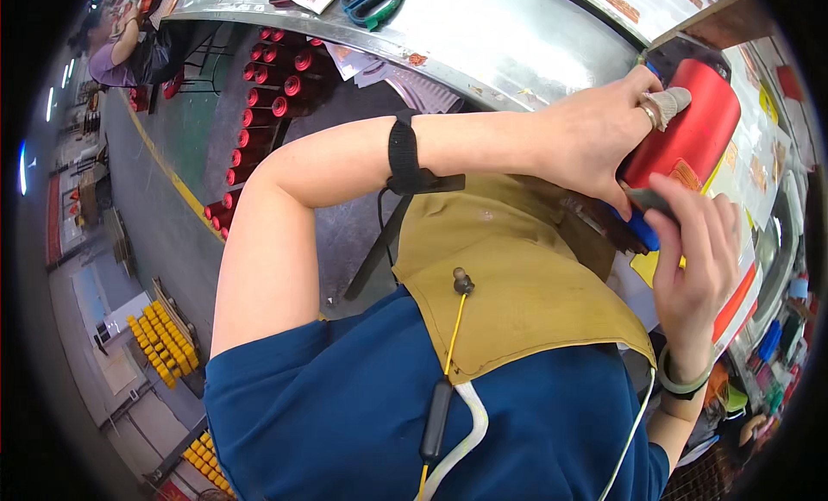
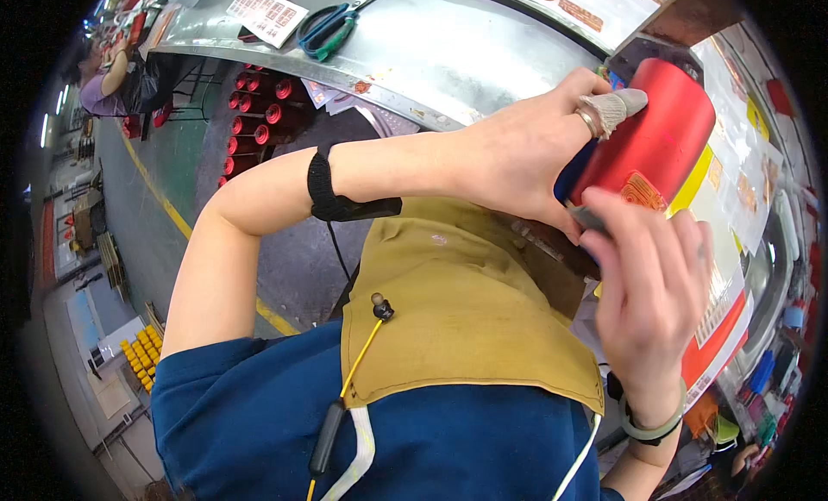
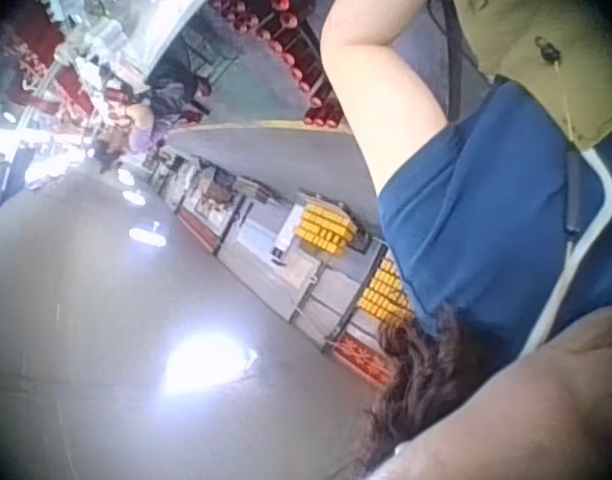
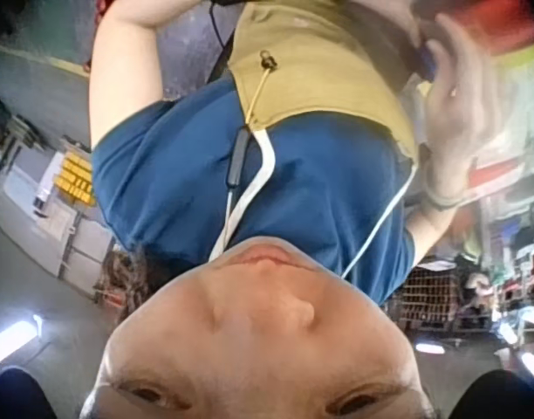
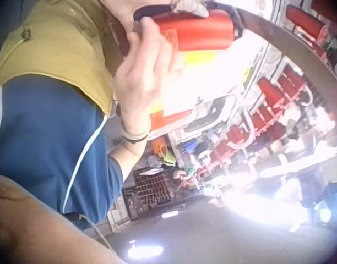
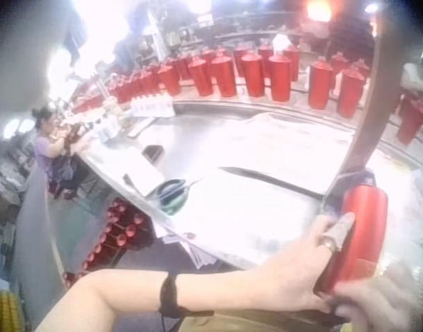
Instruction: Applying and smoothing adhesive labels onto red cylindrical bottles on a factory assembly line.
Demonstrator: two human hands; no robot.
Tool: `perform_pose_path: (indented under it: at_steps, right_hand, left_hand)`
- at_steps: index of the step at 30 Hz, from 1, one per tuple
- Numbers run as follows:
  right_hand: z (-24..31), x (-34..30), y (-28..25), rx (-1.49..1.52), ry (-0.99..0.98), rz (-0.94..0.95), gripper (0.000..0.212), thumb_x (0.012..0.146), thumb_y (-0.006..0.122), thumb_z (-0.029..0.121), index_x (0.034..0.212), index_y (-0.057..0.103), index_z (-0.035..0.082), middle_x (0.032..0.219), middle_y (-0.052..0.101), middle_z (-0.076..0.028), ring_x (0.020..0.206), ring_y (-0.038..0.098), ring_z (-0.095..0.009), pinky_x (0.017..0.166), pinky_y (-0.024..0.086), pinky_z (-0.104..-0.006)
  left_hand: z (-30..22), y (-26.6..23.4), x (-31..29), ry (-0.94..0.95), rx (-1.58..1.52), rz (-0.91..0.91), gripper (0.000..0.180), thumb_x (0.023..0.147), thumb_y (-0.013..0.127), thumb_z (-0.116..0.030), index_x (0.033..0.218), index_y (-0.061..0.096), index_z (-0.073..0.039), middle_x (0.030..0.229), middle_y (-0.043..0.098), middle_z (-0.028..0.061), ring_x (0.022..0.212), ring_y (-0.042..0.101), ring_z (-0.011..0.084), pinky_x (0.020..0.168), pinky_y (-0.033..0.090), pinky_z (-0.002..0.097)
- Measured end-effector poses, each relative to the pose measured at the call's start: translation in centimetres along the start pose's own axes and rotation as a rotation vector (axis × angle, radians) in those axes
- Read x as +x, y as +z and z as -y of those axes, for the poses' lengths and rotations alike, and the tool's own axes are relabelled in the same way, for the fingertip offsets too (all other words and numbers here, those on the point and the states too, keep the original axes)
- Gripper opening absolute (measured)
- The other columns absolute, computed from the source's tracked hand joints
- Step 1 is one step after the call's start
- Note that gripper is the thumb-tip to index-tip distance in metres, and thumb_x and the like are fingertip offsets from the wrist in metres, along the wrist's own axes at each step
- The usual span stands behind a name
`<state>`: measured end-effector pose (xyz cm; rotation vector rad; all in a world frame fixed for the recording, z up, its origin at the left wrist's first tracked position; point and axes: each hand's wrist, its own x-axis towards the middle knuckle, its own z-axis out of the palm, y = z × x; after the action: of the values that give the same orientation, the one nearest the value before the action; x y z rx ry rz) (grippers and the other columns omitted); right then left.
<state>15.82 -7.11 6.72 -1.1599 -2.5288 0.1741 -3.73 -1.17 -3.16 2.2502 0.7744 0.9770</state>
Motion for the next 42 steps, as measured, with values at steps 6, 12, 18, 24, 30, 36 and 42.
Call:
perform_pose_path:
  at_steps: [6, 12, 18, 24, 30, 36, 42]
  right_hand:
    - [-2.7, 2.3, -0.2, -0.238, -0.089, -0.207, 0.022, 0.085, 0.070, 0.000, 0.105, 0.075, 0.007, 0.094, 0.071, -0.009, 0.084, 0.062, -0.024, 0.077, 0.045, -0.0341]
    - [-2.9, 2.5, 0.8, -0.020, 0.028, -0.178, 0.023, 0.083, 0.073, 0.002, 0.105, 0.071, 0.005, 0.090, 0.069, -0.009, 0.082, 0.063, -0.029, 0.076, 0.045, -0.0395]
    - [-4.4, -0.3, 2.0, -0.041, -0.229, -0.295, 0.026, 0.075, 0.069, 0.012, 0.101, 0.073, 0.013, 0.090, 0.070, -0.001, 0.075, 0.060, -0.022, 0.076, 0.046, -0.0358]
    - [-7.3, 0.1, 1.9, -0.122, 0.003, -0.535, 0.023, 0.076, 0.073, 0.008, 0.098, 0.073, 0.014, 0.088, 0.072, -0.001, 0.077, 0.061, -0.019, 0.079, 0.043, -0.0336]
    - [-4.0, -2.1, 2.6, 0.197, -0.151, -0.334, 0.029, 0.073, 0.082, 0.016, 0.101, 0.077, 0.011, 0.089, 0.073, 0.000, 0.075, 0.060, -0.020, 0.069, 0.043, -0.0328]
    - [-6.6, -1.4, 3.8, -0.093, -0.103, -0.589, 0.024, 0.073, 0.072, 0.019, 0.097, 0.073, 0.018, 0.091, 0.067, 0.004, 0.074, 0.054, -0.018, 0.077, 0.047, -0.0334]
    - [-7.8, 0.2, 3.1, 0.001, -0.027, -0.654, 0.016, 0.080, 0.071, 0.015, 0.097, 0.073, 0.015, 0.086, 0.070, 0.003, 0.077, 0.059, -0.020, 0.074, 0.044, -0.0327]
  left_hand:
    - [-0.4, -0.5, -0.5, -0.046, 0.024, 0.019, 0.128, 0.055, 0.099, -0.029, 0.155, 0.026, 0.005, 0.142, 0.040, 0.0275, 0.130, 0.048, 0.0452, 0.109, 0.047, 0.0443]
    - [-1.0, 1.5, -0.3, -0.104, -0.046, -0.110, 0.119, 0.063, 0.096, -0.024, 0.157, 0.026, 0.002, 0.139, 0.047, 0.0231, 0.127, 0.052, 0.0414, 0.109, 0.045, 0.0440]
    - [-2.6, 3.0, -1.7, -0.215, 0.008, -0.217, 0.127, 0.063, 0.097, -0.018, 0.160, 0.017, 0.001, 0.149, 0.046, 0.0206, 0.132, 0.052, 0.0329, 0.110, 0.044, 0.0432]
    - [-3.7, 3.6, -1.0, -0.178, 0.015, -0.310, 0.105, 0.065, 0.097, -0.024, 0.149, 0.040, 0.003, 0.138, 0.053, 0.0183, 0.122, 0.055, 0.0365, 0.103, 0.046, 0.0431]
    - [-2.2, 3.6, -2.3, -0.233, -0.037, -0.174, 0.104, 0.074, 0.090, -0.017, 0.156, 0.029, 0.007, 0.147, 0.051, 0.0233, 0.133, 0.052, 0.0378, 0.110, 0.042, 0.0444]
    - [-2.6, 3.2, -2.4, -0.251, 0.014, -0.118, 0.104, 0.079, 0.088, -0.014, 0.157, 0.023, 0.008, 0.146, 0.053, 0.0254, 0.131, 0.058, 0.0317, 0.111, 0.044, 0.0418]
    - [-3.2, 2.4, -2.4, -0.337, -0.034, -0.035, 0.110, 0.074, 0.090, -0.016, 0.158, 0.023, 0.006, 0.152, 0.044, 0.0260, 0.137, 0.048, 0.0394, 0.114, 0.038, 0.0462]
